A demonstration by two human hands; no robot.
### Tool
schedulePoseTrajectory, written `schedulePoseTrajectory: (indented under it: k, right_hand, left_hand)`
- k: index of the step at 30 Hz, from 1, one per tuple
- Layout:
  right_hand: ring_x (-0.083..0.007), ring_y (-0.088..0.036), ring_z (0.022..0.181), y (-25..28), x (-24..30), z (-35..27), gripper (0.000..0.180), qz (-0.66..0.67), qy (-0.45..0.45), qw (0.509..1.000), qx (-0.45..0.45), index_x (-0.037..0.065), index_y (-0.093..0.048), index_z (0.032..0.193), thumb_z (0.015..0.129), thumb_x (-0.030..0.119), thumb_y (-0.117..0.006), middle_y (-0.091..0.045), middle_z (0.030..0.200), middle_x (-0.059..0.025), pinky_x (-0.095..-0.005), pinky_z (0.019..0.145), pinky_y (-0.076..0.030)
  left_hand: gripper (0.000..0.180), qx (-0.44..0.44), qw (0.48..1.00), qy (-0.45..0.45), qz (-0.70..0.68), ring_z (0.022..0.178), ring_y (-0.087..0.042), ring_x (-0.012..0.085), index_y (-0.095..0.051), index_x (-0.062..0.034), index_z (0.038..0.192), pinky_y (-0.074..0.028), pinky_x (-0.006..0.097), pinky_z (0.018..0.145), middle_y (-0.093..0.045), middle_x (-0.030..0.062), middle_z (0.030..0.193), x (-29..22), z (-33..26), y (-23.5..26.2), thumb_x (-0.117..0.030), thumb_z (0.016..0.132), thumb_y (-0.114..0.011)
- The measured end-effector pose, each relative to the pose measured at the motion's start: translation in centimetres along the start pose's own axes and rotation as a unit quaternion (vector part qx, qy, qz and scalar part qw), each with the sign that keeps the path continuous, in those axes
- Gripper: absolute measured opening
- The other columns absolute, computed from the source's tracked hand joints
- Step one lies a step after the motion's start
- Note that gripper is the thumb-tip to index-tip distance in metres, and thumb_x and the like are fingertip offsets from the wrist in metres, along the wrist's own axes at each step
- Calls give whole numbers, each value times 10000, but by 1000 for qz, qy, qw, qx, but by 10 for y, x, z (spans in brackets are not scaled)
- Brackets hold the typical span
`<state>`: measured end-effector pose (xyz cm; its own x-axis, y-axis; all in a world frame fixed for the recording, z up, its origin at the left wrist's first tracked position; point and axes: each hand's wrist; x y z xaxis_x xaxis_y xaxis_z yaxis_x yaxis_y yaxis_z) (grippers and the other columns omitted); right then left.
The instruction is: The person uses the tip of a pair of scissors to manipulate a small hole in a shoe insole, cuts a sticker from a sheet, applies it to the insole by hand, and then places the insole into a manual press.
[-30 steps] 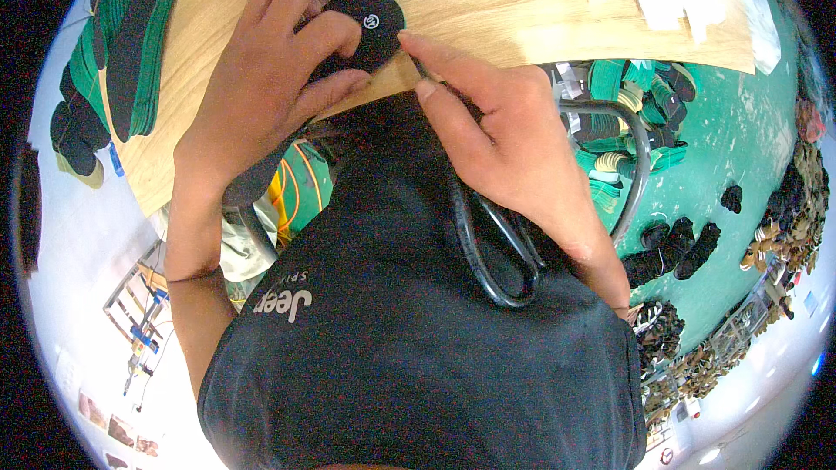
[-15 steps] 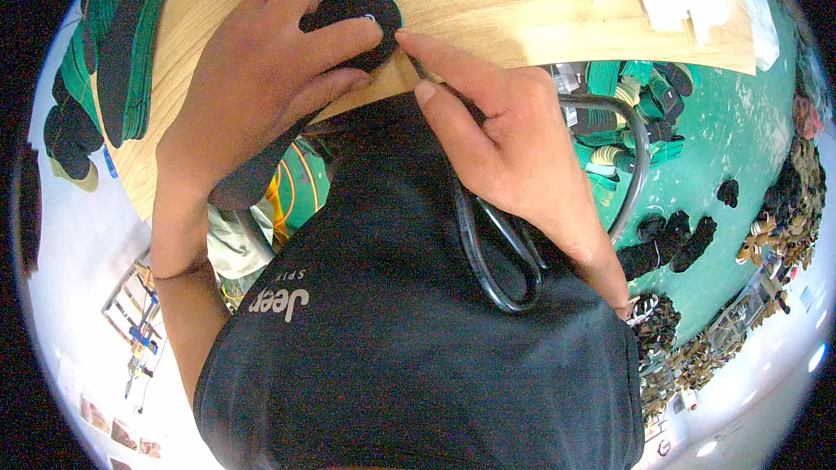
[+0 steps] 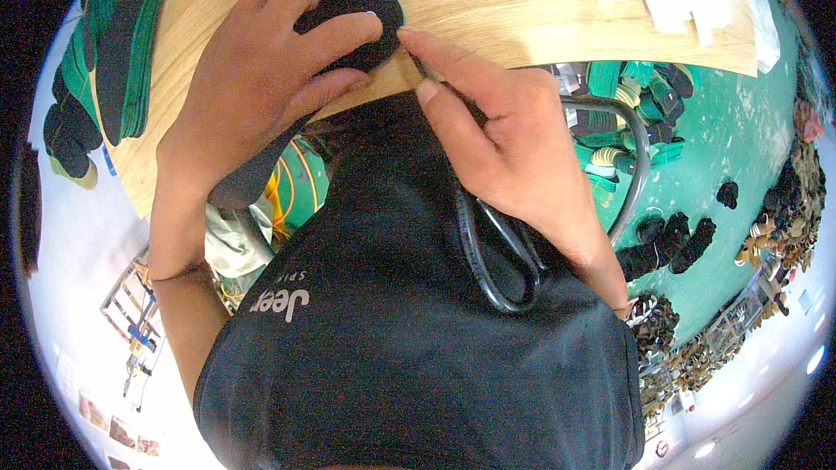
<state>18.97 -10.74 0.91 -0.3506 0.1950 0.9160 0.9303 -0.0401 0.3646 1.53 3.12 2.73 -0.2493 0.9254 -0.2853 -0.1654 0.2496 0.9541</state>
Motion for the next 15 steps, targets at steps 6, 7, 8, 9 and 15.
schedulePoseTrajectory:
  k: [6, 7, 8, 9, 15]
  right_hand:
    - [-122, -565, 603, 3, 5, -1, 316, 15, -31, 999, 17, -15, -605, 1181, 879, 64, -553, -619, 694, -152, -273, 608, -475]
    - [-95, -523, 599, 2, 4, -1, 333, 12, -27, 999, 16, 1, -595, 1211, 888, 57, -540, -586, 679, -91, -244, 593, -439]
    - [-68, -481, 596, 1, 3, -2, 352, 9, -25, 1000, 13, 17, -586, 1242, 897, 50, -527, -552, 665, -30, -216, 577, -402]
    - [-41, -439, 592, 0, 3, -3, 372, 7, -22, 1000, 10, 34, -576, 1272, 906, 43, -514, -519, 651, 30, -187, 562, -366]
    - [-45, -450, 602, 0, 2, -1, 372, 0, -6, 1000, 3, 39, -579, 1272, 905, 46, -518, -528, 664, 25, -189, 574, -372]
  left_hand:
    - [269, -38, 999, 12, -8, 997, -495, 318, -593, -144, 966, -438, 404, 855, -514, 79, 1208, -2, -3, -6, -228, 738, -707]
    - [271, -32, 999, 9, -7, 1001, -495, 320, -594, -145, 970, -437, 405, 857, -515, 80, 1208, -2, -3, -5, -226, 738, -706]
    - [276, -27, 1000, 12, -8, 1008, -494, 321, -595, -147, 976, -437, 404, 861, -515, 81, 1209, -1, -3, -5, -223, 735, -707]
    - [282, -22, 1000, 14, -9, 1014, -494, 321, -596, -149, 982, -437, 404, 864, -516, 83, 1210, -1, -3, -4, -219, 733, -707]
    - [287, 5, 1000, -7, 26, 925, -508, 275, -561, -161, 1021, -445, 353, 791, -520, 108, 1099, 3, 3, -3, -258, 780, -681]
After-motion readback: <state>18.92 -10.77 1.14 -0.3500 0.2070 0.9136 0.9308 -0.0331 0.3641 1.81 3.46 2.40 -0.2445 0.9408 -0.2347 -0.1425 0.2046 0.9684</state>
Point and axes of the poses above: each hand's wrist, its own z-axis towards the middle knuckle, its own y-axis out of the back of the hand, x = y × z
